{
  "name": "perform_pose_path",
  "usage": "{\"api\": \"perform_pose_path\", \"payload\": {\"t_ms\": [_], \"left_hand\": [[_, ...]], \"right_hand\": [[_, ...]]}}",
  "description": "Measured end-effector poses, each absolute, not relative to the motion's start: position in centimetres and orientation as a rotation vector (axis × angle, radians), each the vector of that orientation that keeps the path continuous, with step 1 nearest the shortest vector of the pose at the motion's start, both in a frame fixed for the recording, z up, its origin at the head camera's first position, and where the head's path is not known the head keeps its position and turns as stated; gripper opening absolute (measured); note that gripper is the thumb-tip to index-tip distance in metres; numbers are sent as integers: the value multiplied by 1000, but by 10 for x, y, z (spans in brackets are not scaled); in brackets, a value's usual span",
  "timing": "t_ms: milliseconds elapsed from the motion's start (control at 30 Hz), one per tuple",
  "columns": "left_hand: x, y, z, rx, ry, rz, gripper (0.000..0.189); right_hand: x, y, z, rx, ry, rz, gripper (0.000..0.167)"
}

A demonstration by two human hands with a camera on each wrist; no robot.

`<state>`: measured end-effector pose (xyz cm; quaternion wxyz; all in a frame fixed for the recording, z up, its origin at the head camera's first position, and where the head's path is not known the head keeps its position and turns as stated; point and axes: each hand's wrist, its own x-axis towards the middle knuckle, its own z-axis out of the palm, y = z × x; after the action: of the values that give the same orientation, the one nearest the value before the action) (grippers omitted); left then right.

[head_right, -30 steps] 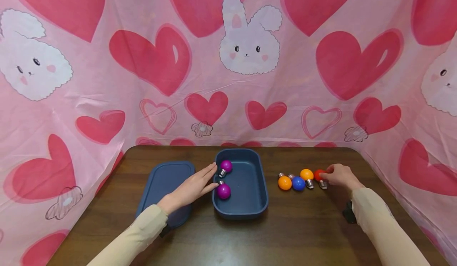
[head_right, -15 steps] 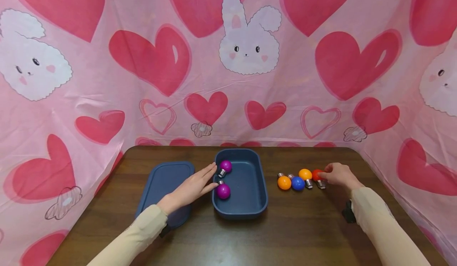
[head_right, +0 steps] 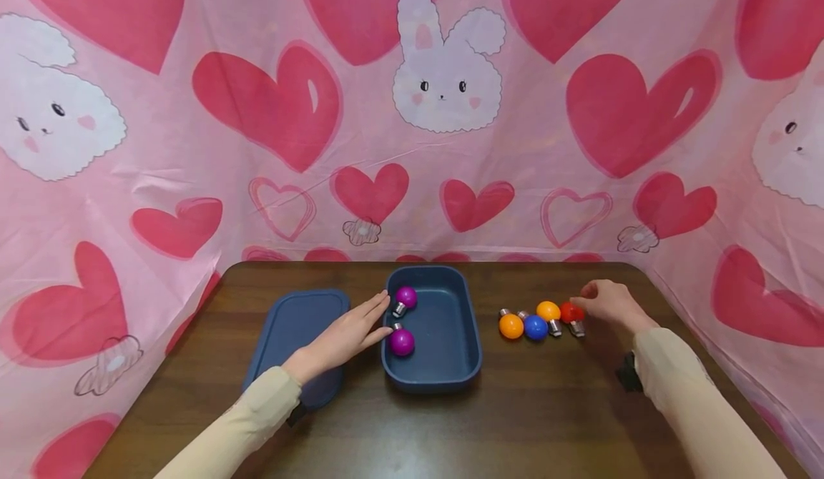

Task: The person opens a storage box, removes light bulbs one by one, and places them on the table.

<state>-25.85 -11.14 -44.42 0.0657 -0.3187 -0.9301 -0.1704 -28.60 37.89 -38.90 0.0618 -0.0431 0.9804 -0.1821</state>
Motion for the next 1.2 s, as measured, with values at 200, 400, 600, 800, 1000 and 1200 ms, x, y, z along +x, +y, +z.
{"api": "perform_pose_path", "payload": {"t_ms": [200, 400, 600, 800, 1000, 1200], "left_hand": [[-260, -112, -444, -964, -2795, -522, 67], [-260, -112, -443, -959, -2810, -538, 66], [-258, -113, -442, -956, -2826, -555, 66], [-258, -112, -442, -963, -2824, -557, 66], [-259, -111, -443, -961, -2827, -530, 65], [-259, -111, -444, -961, -2826, -517, 66]], "right_hand": [[-287, 365, -377, -174, 2983, -552, 55], [-291, 348, -372, -250, 3016, -554, 52], [-292, 328, -369, -340, 3007, -585, 50], [-292, 306, -364, -435, 3009, -611, 47], [-297, 284, -360, -544, 3019, -645, 42], [-302, 258, -358, -637, 3023, -681, 37]]}}
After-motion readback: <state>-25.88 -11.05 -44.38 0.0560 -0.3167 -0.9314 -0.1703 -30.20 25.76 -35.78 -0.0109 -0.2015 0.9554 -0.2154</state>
